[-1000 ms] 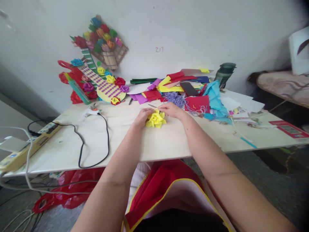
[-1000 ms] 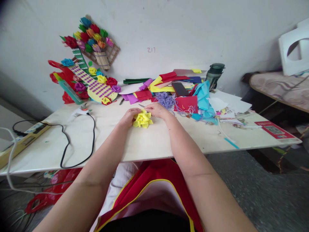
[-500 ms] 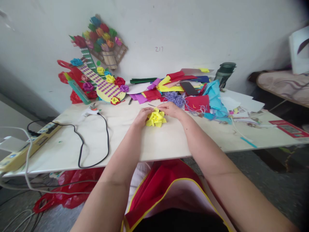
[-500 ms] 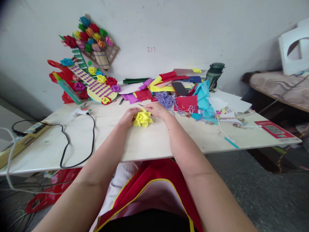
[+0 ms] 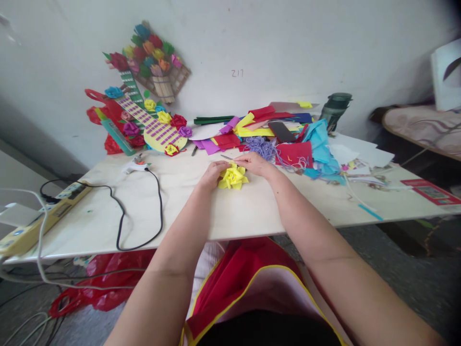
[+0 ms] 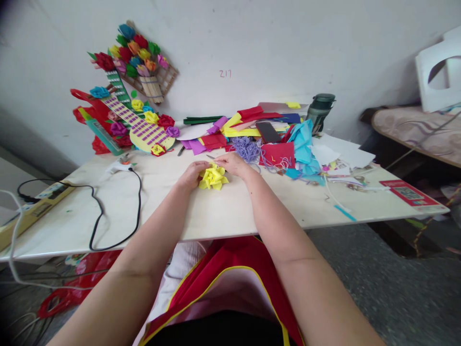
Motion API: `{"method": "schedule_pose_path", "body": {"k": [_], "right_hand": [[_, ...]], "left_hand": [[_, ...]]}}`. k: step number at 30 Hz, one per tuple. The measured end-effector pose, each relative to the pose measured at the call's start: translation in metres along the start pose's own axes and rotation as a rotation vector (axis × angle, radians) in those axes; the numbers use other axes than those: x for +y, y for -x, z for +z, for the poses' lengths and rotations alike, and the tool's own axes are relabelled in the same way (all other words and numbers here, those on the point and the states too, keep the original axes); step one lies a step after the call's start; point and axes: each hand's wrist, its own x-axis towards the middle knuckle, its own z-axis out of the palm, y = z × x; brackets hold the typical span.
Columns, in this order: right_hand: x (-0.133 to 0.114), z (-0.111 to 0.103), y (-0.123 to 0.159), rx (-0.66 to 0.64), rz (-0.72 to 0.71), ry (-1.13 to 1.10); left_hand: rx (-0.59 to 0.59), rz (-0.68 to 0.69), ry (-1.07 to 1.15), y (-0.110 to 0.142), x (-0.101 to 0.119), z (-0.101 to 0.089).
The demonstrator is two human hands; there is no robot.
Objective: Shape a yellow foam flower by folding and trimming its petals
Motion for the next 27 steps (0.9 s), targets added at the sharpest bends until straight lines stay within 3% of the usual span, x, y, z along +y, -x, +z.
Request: {"method": "schedule_pose_path", "body": {"k": [19,27], "right_hand": [[-0.001,-0.0025,0.0023,-0.073,0.027,0.036],[-0.0006,-0.0007,0.0022,-0.073,-0.009,0.019]], "left_hand": [[0.027,-0.006,0.031,-0.0031,-0.0029,-0.0006],[0.125,-0.046,0.129,-0.0018,0.0008,0.003]]}}
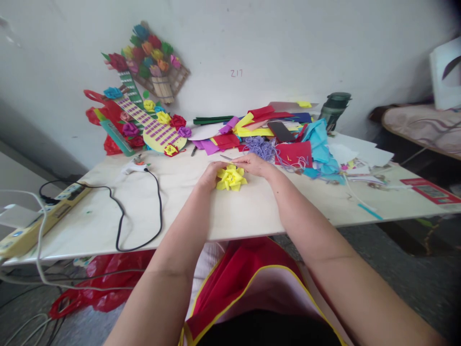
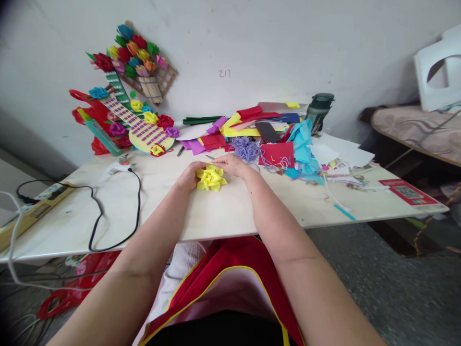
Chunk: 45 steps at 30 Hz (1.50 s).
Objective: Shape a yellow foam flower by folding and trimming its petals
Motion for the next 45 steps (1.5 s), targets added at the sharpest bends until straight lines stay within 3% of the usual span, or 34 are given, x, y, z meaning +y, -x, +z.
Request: {"method": "schedule_pose_path", "body": {"k": [6,16,29,39,45], "right_hand": [[0.002,0.003,-0.001,0.013,-0.038,0.028],[0.004,0.005,-0.002,0.036,-0.056,0.056],[0.007,0.003,-0.006,0.06,-0.172,0.346],[0.01,0.001,-0.007,0.029,-0.188,0.281],[0.004,0.0,-0.004,0.044,-0.169,0.243]], "left_hand": [[0.045,-0.055,0.072,-0.004,0.001,0.002],[0.055,-0.023,0.008,0.0,0.002,0.003],[-0.138,0.05,-0.054,-0.002,-0.003,-0.006],[-0.107,0.047,-0.013,0.003,0.001,-0.002],[-0.15,0.058,-0.035,0.003,0.001,-0.005]]}}
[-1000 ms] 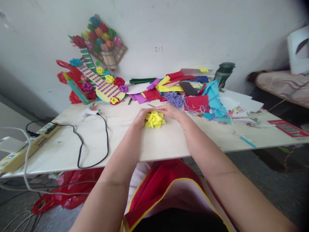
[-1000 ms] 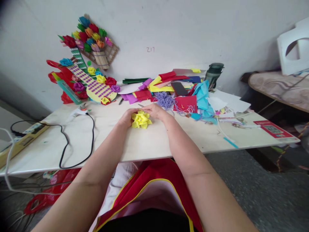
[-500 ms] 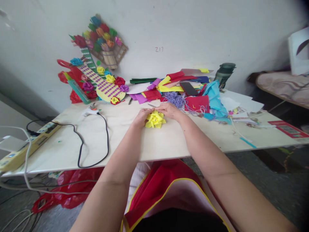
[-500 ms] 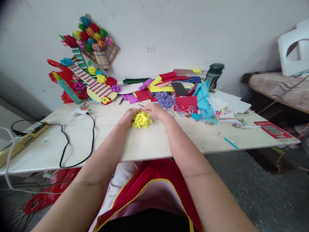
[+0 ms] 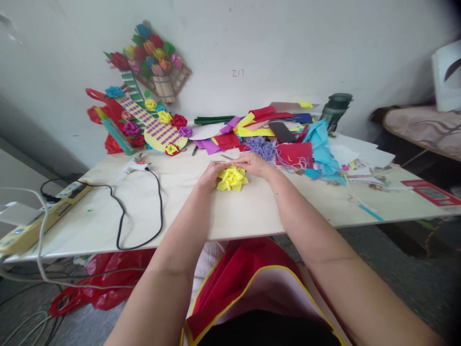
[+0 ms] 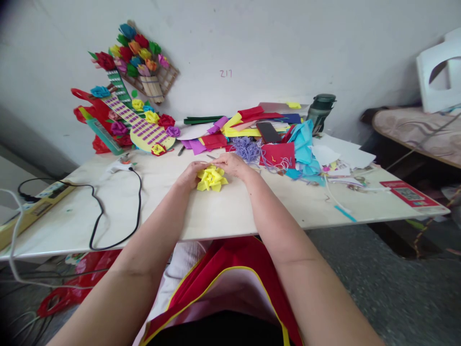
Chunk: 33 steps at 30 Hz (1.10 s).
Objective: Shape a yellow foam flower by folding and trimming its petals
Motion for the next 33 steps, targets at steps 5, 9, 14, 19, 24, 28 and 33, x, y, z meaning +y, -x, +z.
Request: {"method": "schedule_pose_path", "body": {"k": [5,9,14,19,24,28,33], "right_hand": [[-0.006,-0.001,0.003,0.006,0.051,-0.046],[-0.007,-0.001,0.003,0.027,0.048,-0.008],[-0.008,-0.003,0.002,0.017,0.055,0.093],[-0.009,-0.004,0.002,0.037,0.061,0.155],[-0.009,-0.004,0.002,0.061,0.051,0.166],[-0.01,-0.003,0.003,0.062,0.042,0.195],[-0.013,-0.003,0.004,0.051,0.025,0.251]], "left_hand": [[-0.05,0.01,-0.017,-0.002,-0.002,-0.004],[-0.071,-0.008,-0.043,-0.003,-0.003,-0.004],[-0.143,0.006,-0.059,-0.002,-0.003,-0.005],[-0.165,0.007,-0.08,-0.004,-0.006,-0.008],[-0.143,-0.006,-0.091,-0.005,-0.006,-0.007],[-0.128,-0.01,-0.091,-0.005,-0.005,-0.006],[-0.124,-0.008,-0.083,-0.008,-0.007,-0.007]]}}
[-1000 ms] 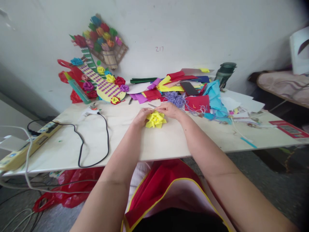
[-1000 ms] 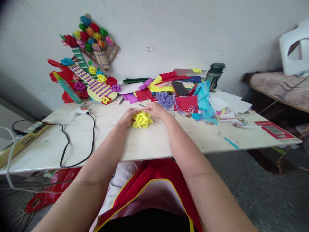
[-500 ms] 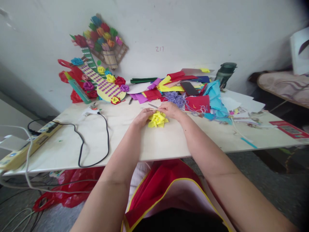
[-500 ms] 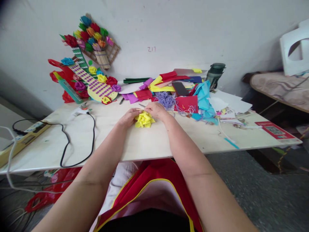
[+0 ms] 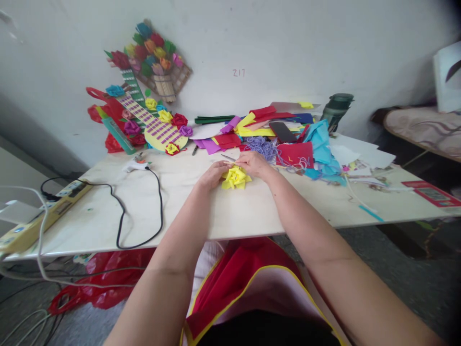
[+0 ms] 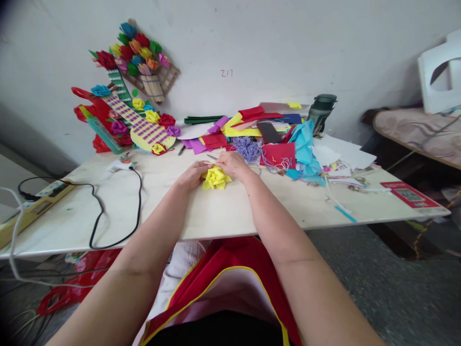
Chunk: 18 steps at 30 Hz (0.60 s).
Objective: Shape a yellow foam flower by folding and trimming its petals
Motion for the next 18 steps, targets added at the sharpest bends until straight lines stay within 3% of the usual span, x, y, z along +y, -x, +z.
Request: {"method": "schedule_pose_path", "body": {"k": [13,18], "right_hand": [[-0.0018,-0.0024,0.0002,0.016,-0.063,0.012],[0.0007,0.0,-0.0014,0.042,-0.012,-0.066]], "left_hand": [[0.024,-0.007,0.015,0.0015,0.0012,0.0012],[0.019,-0.004,0.038,0.0029,0.0023,0.0044]]}}
